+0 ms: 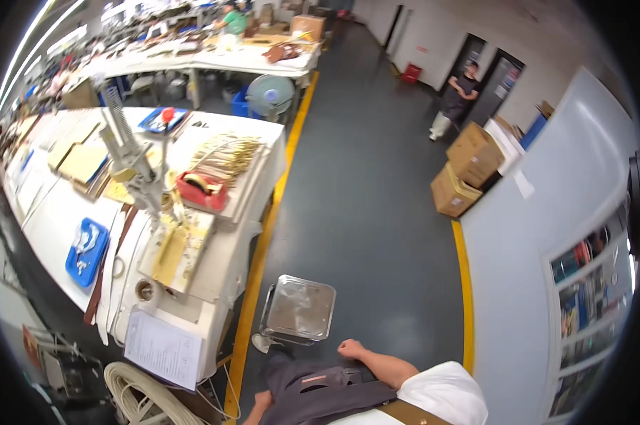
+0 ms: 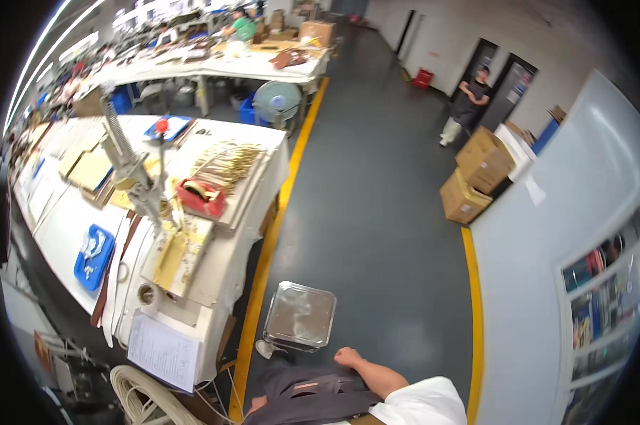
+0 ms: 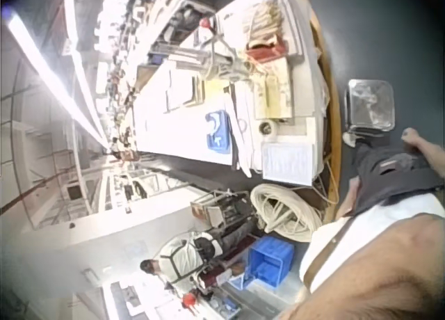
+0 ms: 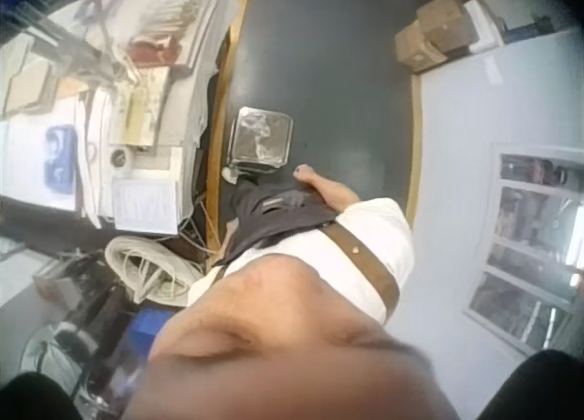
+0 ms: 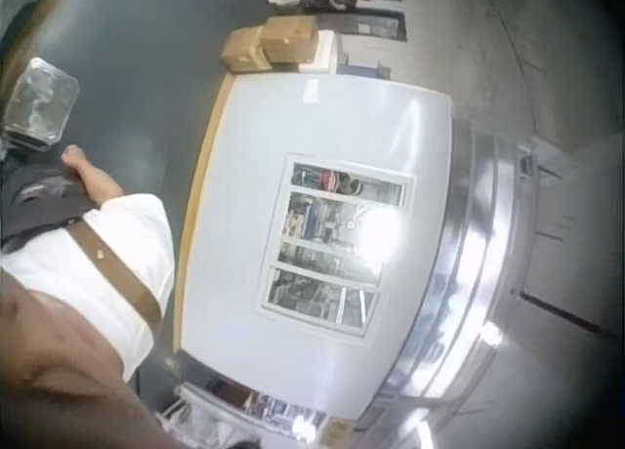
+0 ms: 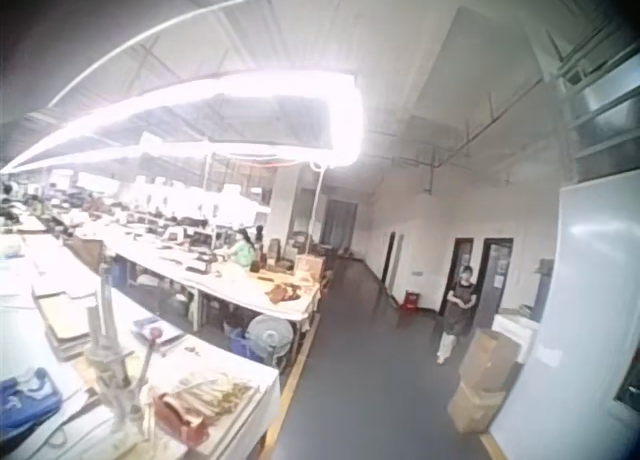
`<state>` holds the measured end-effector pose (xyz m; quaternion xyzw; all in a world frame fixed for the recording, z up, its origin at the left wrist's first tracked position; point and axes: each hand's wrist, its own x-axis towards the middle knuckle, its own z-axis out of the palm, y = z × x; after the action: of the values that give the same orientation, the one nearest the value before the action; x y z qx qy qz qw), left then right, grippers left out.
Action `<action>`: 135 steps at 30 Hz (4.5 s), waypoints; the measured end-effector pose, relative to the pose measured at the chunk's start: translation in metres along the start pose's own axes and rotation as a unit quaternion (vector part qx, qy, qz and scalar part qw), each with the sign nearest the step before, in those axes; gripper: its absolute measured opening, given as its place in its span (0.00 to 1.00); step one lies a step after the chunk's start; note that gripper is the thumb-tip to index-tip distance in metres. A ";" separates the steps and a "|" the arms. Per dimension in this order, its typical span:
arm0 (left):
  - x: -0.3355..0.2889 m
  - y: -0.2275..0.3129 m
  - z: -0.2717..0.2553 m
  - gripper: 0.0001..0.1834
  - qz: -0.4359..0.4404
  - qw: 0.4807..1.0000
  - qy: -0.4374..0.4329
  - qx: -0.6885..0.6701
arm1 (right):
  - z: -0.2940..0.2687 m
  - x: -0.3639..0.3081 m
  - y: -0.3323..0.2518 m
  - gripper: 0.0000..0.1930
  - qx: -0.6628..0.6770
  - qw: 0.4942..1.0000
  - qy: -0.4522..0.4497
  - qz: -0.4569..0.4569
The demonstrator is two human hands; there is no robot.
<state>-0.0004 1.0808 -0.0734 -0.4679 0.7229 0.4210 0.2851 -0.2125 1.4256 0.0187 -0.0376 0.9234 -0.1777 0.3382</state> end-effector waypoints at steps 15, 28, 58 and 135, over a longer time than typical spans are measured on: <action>0.078 0.205 -0.122 0.22 0.044 0.998 -0.022 -0.048 | -0.061 0.305 -0.239 0.19 -0.151 0.970 -0.114 -0.154; 0.217 0.305 0.018 0.20 0.022 0.996 -0.035 -0.076 | 0.039 0.478 -0.387 0.24 -0.320 0.766 -0.322 -0.455; 0.228 0.315 0.026 0.19 0.172 0.967 0.168 -0.087 | -0.057 0.466 -0.271 0.21 -0.164 0.775 -0.202 -0.576; -0.327 0.095 -0.333 0.22 0.019 0.452 0.822 -0.346 | -0.426 0.215 -0.629 0.07 0.294 0.559 -0.210 -0.746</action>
<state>0.0375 0.9514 0.3834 -0.6422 0.4244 0.0614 -0.6354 -0.6810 0.9263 0.4116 -0.6481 0.3653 -0.6150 0.2614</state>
